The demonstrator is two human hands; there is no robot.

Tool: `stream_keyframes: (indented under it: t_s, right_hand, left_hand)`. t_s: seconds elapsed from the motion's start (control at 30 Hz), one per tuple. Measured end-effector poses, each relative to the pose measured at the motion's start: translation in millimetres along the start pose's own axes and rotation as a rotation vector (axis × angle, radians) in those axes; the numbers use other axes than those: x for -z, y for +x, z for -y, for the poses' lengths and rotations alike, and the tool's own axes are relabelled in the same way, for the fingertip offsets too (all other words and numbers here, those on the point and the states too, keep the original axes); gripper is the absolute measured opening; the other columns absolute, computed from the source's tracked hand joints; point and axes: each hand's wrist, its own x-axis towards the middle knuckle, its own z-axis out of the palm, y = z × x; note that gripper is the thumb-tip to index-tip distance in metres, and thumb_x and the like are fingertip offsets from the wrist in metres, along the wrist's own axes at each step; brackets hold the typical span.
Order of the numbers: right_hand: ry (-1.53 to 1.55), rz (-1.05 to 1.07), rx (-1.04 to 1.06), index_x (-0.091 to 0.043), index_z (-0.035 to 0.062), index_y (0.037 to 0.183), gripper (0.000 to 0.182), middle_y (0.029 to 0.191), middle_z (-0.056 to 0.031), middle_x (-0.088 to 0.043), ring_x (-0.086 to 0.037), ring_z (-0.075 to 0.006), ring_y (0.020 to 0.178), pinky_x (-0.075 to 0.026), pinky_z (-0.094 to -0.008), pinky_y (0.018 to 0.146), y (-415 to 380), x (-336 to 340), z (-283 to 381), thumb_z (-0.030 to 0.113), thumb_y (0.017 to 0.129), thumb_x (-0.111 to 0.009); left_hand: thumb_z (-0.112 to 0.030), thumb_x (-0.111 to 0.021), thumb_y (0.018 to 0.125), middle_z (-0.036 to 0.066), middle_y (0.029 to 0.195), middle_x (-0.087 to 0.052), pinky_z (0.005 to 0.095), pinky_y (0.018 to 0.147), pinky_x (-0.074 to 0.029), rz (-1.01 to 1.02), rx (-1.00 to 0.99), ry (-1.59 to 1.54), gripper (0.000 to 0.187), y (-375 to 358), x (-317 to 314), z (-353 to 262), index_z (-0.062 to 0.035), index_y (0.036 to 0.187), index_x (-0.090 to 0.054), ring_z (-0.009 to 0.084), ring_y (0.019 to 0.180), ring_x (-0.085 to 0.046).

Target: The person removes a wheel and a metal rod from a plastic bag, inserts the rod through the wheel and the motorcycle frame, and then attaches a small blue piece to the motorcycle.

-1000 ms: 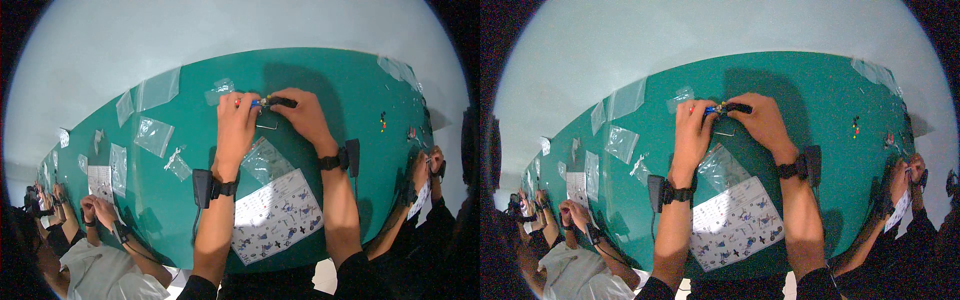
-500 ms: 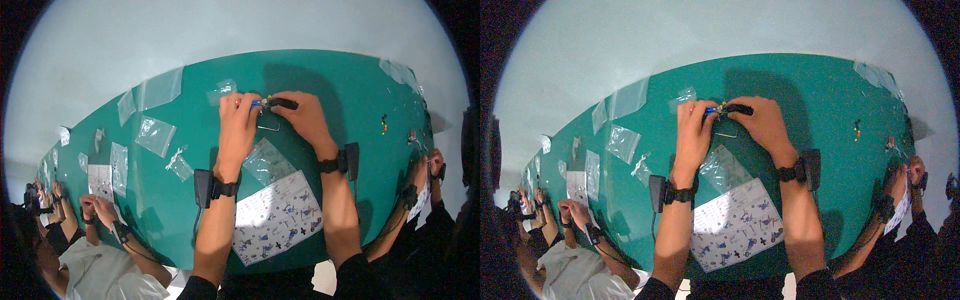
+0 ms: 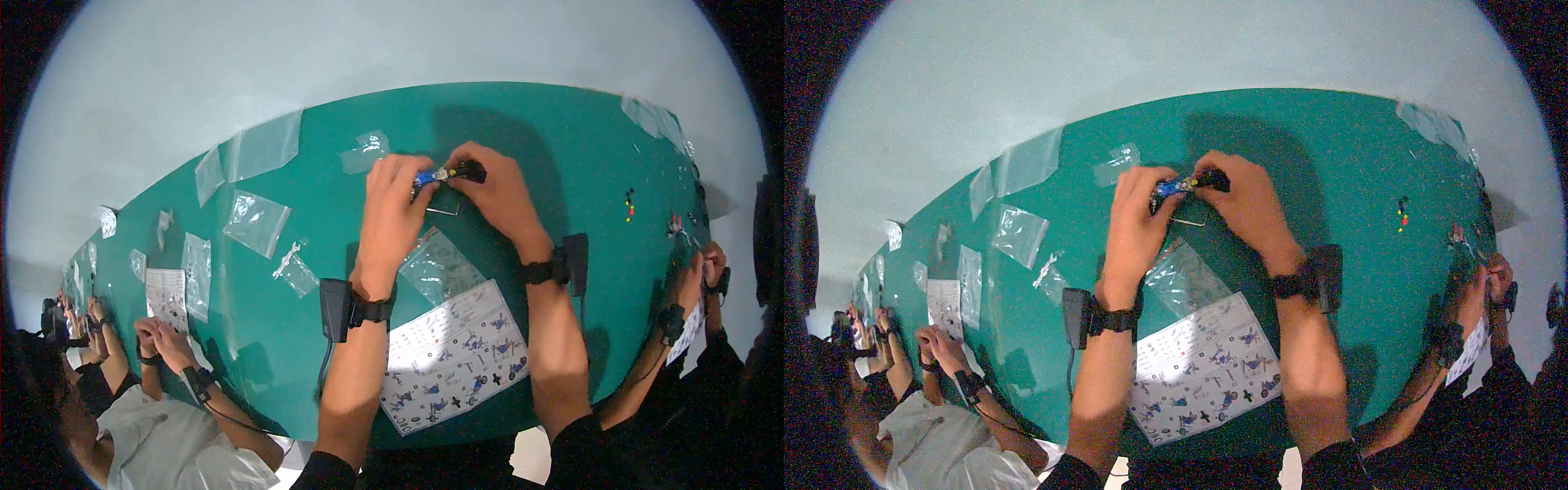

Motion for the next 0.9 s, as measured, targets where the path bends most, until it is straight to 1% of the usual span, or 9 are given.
stream_keyframes:
  t_s: [0.1,0.2,0.3,0.5,0.63,0.8,0.9]
  right_hand:
    - [0.023,0.007,-0.011,-0.074,0.0068,0.110,0.024,0.106,-0.0144,-0.079,-0.076,-0.0353,0.101,-0.059,-0.0424,0.089,-1.2,2.9,0.6,0.008,0.087,-0.082]
    - [0.039,0.006,-0.002,-0.075,0.0072,0.109,0.024,0.106,-0.0141,-0.079,-0.076,-0.0344,0.100,-0.059,-0.0420,0.089,0.7,2.9,-1.3,0.005,0.086,-0.082]
    - [0.037,-0.009,-0.010,-0.076,0.0072,0.107,0.023,0.104,-0.0136,-0.079,-0.076,-0.0330,0.099,-0.059,-0.0415,0.088,-0.8,2.4,0.3,0.004,0.085,-0.082]
    - [0.075,-0.020,-0.008,-0.077,0.0074,0.108,0.024,0.103,-0.0129,-0.079,-0.077,-0.0312,0.097,-0.060,-0.0397,0.086,-1.1,3.2,1.0,0.004,0.085,-0.082]
    - [0.117,-0.031,0.002,-0.078,0.0076,0.108,0.023,0.103,-0.0133,-0.079,-0.077,-0.0301,0.097,-0.060,-0.0389,0.086,-0.5,3.1,0.3,0.004,0.086,-0.082]
    - [0.089,-0.035,0.011,-0.078,0.0073,0.108,0.022,0.103,-0.0131,-0.079,-0.077,-0.0294,0.097,-0.060,-0.0385,0.086,-1.6,2.5,-2.0,0.004,0.086,-0.082]
    - [0.113,-0.025,-0.008,-0.078,0.0074,0.107,0.022,0.103,-0.0125,-0.079,-0.077,-0.0294,0.097,-0.060,-0.0386,0.086,-0.8,3.2,-1.0,0.004,0.086,-0.082]
  left_hand:
    - [-0.001,-0.083,0.087,0.016,0.111,-0.072,0.0468,0.093,-0.053,-0.013,0.032,-0.033,0.028,2.0,1.0,-0.7,-0.0044,0.111,-0.071,0.0383,0.107,-0.066]
    - [0.000,-0.084,0.084,0.016,0.112,-0.073,0.0462,0.094,-0.054,-0.035,-0.040,-0.013,0.027,2.3,0.4,3.0,-0.0037,0.108,-0.071,0.0386,0.107,-0.067]
    - [0.000,-0.083,0.084,0.016,0.114,-0.074,0.0453,0.096,-0.054,0.006,-0.013,-0.004,0.026,2.3,4.5,-0.2,-0.0031,0.107,-0.071,0.0387,0.110,-0.067]
    - [0.000,-0.081,0.085,0.016,0.116,-0.074,0.0453,0.097,-0.054,-0.005,-0.059,0.012,0.027,1.1,4.1,1.7,-0.0021,0.109,-0.071,0.0383,0.111,-0.067]
    - [0.000,-0.082,0.084,0.015,0.117,-0.074,0.0444,0.095,-0.055,-0.003,-0.039,0.001,0.027,2.5,4.8,-0.8,-0.0023,0.109,-0.072,0.0376,0.111,-0.068]
    - [0.001,-0.083,0.084,0.015,0.115,-0.075,0.0432,0.093,-0.056,-0.019,-0.023,-0.018,0.028,2.3,4.1,-2.8,-0.0030,0.110,-0.072,0.0370,0.110,-0.069]
    - [0.001,-0.082,0.084,0.015,0.114,-0.075,0.0440,0.095,-0.056,-0.018,-0.029,-0.021,0.027,2.2,4.8,-4.3,-0.0026,0.108,-0.072,0.0371,0.109,-0.069]
